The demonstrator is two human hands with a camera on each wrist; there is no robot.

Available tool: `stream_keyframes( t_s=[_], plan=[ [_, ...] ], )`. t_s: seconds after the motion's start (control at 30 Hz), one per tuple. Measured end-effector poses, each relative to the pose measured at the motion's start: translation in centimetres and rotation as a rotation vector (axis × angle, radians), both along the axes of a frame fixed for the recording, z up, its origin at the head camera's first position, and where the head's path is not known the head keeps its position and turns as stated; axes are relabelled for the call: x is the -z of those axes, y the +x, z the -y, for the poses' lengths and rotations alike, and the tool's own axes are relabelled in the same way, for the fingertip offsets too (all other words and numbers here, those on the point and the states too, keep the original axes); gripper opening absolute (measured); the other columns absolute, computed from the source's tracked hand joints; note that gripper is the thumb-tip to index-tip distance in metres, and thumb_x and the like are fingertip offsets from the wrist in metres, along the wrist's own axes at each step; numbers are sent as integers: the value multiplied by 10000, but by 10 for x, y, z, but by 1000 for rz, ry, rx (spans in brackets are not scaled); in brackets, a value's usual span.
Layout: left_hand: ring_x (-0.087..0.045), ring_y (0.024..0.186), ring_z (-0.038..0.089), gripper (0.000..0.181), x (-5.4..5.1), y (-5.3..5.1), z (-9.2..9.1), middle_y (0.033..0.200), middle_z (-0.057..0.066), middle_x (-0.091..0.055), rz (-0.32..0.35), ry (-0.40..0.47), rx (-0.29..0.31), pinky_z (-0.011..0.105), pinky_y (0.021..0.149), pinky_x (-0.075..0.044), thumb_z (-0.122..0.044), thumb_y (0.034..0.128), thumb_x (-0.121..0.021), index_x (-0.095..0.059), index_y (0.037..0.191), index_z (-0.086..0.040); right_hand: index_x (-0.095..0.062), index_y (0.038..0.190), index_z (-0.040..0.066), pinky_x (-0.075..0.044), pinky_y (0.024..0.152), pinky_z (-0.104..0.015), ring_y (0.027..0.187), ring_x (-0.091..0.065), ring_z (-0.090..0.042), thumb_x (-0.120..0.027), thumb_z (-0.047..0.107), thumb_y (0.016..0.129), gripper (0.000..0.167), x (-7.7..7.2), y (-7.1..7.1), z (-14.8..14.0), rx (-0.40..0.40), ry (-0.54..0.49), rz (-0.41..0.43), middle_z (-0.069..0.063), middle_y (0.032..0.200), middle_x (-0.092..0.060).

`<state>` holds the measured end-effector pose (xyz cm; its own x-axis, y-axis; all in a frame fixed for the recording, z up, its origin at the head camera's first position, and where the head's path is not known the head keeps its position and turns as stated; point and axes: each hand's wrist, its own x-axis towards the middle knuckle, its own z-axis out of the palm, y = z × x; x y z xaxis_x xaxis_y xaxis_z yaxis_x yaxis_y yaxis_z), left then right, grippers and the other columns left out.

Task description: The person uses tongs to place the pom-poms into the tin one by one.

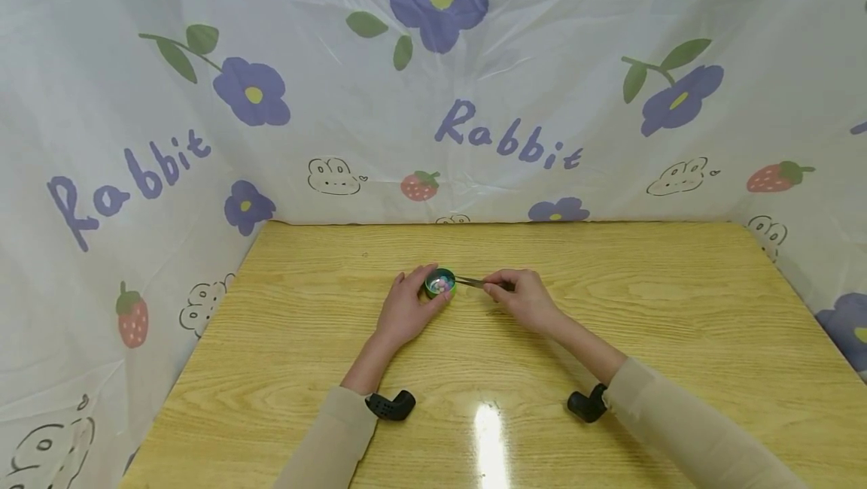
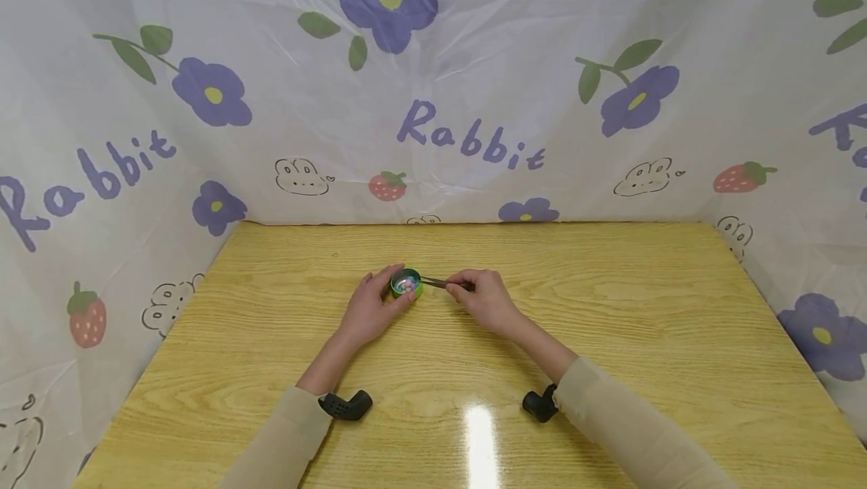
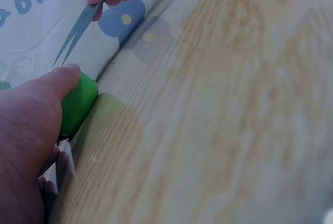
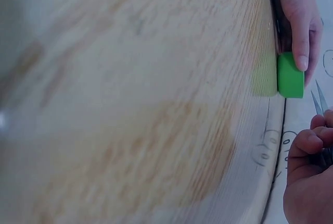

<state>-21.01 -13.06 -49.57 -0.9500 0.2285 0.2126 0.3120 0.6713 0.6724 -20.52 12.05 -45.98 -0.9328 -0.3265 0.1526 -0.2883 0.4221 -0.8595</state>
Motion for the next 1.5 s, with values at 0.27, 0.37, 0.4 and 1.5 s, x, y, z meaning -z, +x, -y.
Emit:
stream_keyframes(
  t_s=[0.27,0.37,0.4,1.5],
  plan=[
    [-453,1400,407,636,1,1,0,1485,191,-535,11,15,-1,539,1233,-191,-382,968,-734,-541,1493,-79,-747,1131,-33,-519,627,-257,816,-672,-192,-660,64,1008,179,3,3,-10,42,6,15,-173,976,-735],
    [-444,1410,403,641,1,1,0,1487,197,-532,14,15,4,543,1232,-191,-391,967,-733,-540,1494,-80,-741,1144,-32,-526,630,-262,811,-671,-192,-654,70,1014,186,6,4,-18,68,4,0,-169,984,-733],
    [-437,1414,406,642,1,1,-1,1488,198,-531,14,15,5,545,1231,-194,-393,967,-733,-541,1493,-81,-740,1148,-31,-523,623,-261,803,-671,-195,-653,72,1015,189,7,4,-21,78,4,-3,-167,981,-731],
    [-406,1444,378,642,2,-1,1,1496,178,-529,22,22,6,563,1224,-206,-428,961,-730,-551,1495,-117,-765,1081,-12,-515,585,-310,676,-648,-168,-688,102,1001,159,31,18,-86,299,250,-296,-97,871,-747]
  ],
)
